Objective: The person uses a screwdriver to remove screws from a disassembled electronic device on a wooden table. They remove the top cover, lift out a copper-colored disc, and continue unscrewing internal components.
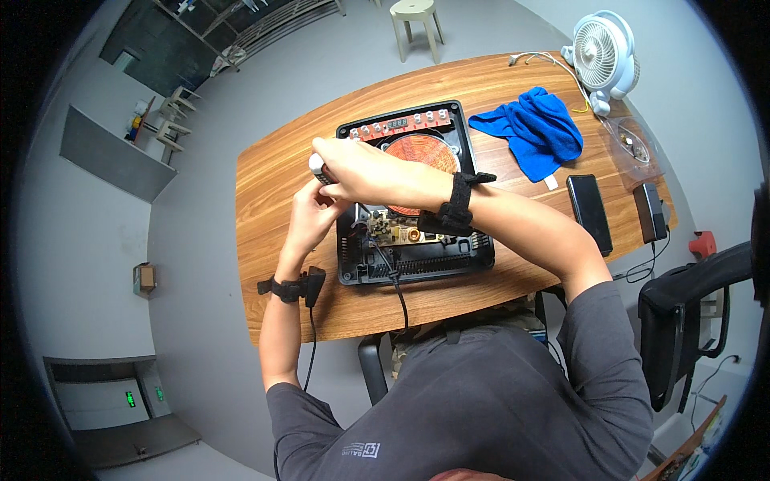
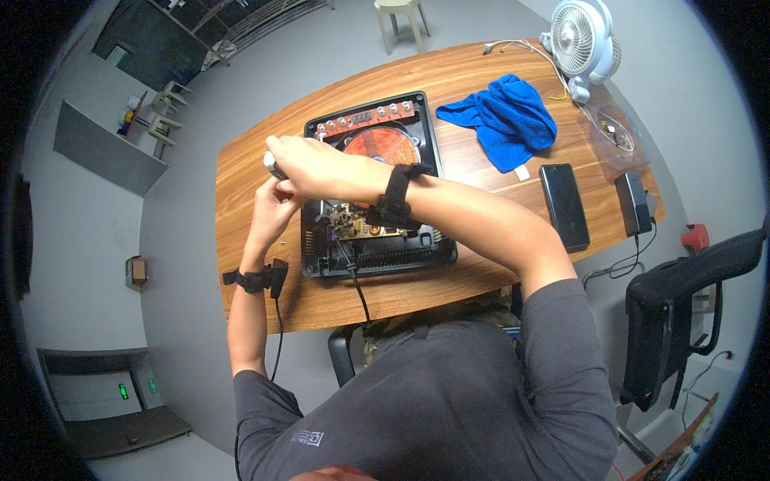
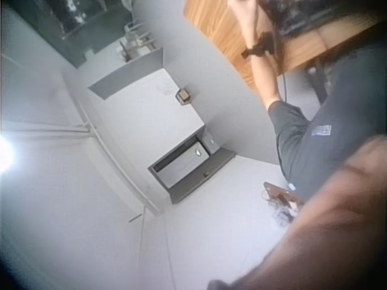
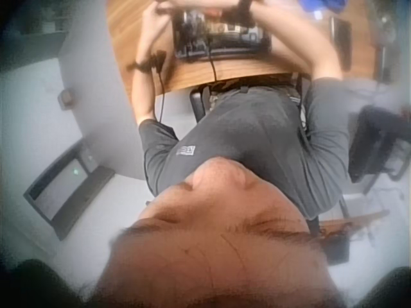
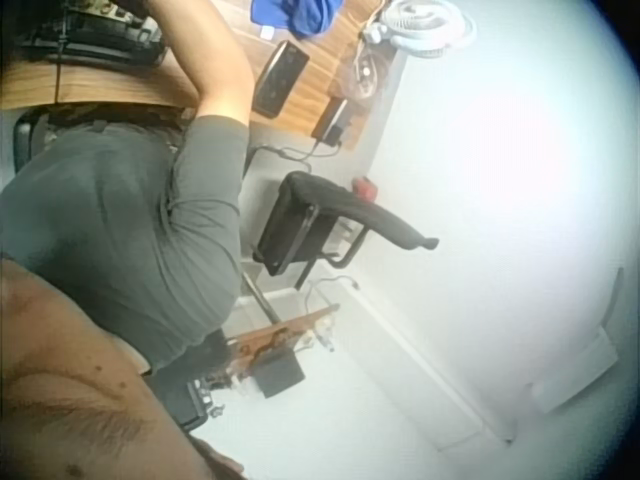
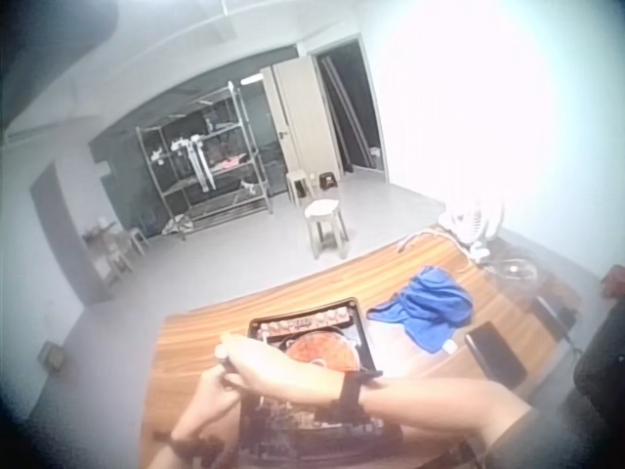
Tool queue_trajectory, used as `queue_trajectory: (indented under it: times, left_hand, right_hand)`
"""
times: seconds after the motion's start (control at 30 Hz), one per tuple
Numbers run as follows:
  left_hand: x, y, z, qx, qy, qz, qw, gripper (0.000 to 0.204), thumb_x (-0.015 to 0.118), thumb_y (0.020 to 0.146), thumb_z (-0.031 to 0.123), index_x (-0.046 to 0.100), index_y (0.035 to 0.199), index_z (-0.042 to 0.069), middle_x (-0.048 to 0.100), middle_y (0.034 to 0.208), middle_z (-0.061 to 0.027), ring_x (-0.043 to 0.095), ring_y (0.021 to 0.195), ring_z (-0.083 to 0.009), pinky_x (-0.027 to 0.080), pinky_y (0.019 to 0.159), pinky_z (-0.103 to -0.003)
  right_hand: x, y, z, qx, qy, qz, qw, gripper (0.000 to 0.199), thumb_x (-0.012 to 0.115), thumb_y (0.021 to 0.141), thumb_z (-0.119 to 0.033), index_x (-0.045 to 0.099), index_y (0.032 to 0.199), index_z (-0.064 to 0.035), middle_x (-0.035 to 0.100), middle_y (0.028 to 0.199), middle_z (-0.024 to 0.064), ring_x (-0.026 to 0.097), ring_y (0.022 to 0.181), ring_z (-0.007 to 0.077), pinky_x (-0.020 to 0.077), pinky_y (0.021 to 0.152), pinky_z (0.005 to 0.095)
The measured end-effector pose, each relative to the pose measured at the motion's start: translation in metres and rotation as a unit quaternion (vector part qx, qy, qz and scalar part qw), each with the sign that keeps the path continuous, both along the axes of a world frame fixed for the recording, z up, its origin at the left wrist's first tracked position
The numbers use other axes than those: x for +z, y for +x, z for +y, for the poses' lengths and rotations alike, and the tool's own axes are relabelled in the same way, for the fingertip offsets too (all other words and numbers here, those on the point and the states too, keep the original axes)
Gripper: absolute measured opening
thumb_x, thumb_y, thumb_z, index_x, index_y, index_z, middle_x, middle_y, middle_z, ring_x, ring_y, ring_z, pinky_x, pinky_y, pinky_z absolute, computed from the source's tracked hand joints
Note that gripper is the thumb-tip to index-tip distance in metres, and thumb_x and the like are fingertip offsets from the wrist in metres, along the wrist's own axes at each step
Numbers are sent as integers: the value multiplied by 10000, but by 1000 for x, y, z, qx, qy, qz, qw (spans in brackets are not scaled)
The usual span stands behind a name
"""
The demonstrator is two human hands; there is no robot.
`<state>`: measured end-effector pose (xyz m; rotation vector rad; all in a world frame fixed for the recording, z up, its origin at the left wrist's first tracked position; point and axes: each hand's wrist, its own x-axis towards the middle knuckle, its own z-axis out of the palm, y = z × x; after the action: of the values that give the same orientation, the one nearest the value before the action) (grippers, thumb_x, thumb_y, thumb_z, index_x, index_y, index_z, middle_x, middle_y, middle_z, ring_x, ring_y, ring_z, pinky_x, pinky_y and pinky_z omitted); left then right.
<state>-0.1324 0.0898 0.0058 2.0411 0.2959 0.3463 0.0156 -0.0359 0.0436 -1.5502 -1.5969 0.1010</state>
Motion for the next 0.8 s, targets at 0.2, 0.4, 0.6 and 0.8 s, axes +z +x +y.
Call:
queue_trajectory:
  times: [0.2,0.4,0.6,0.8]
  left_hand:
    - [-4,-7,14,-18,44,32,998,223,753,864,40,682,1072,7,686,887,-13,592,731,-64,491,659,-239]
    - [-8,-22,13,-48,123,75,988,328,772,815,10,688,1132,26,710,927,-44,609,738,-100,508,663,-266]
    - [-12,-34,11,9,92,69,993,204,778,865,50,708,1050,-1,735,888,-52,639,742,-94,524,683,-265]
    - [-25,-49,35,64,29,45,996,130,747,919,76,724,988,-32,740,826,-60,665,775,-81,549,722,-263]
  right_hand:
    - [15,2,-2,-14,25,8,1000,366,781,836,-144,488,972,27,624,869,231,650,846,422,525,740,456]
    - [33,-1,2,-5,47,14,999,444,820,848,-202,466,1016,7,649,818,190,664,815,398,525,717,443]
    - [41,-12,13,15,34,18,999,444,821,846,-198,480,1048,1,652,809,177,664,805,387,528,713,438]
    - [41,-24,25,28,41,35,998,462,827,848,-212,504,1096,6,661,840,180,674,830,378,538,724,433]
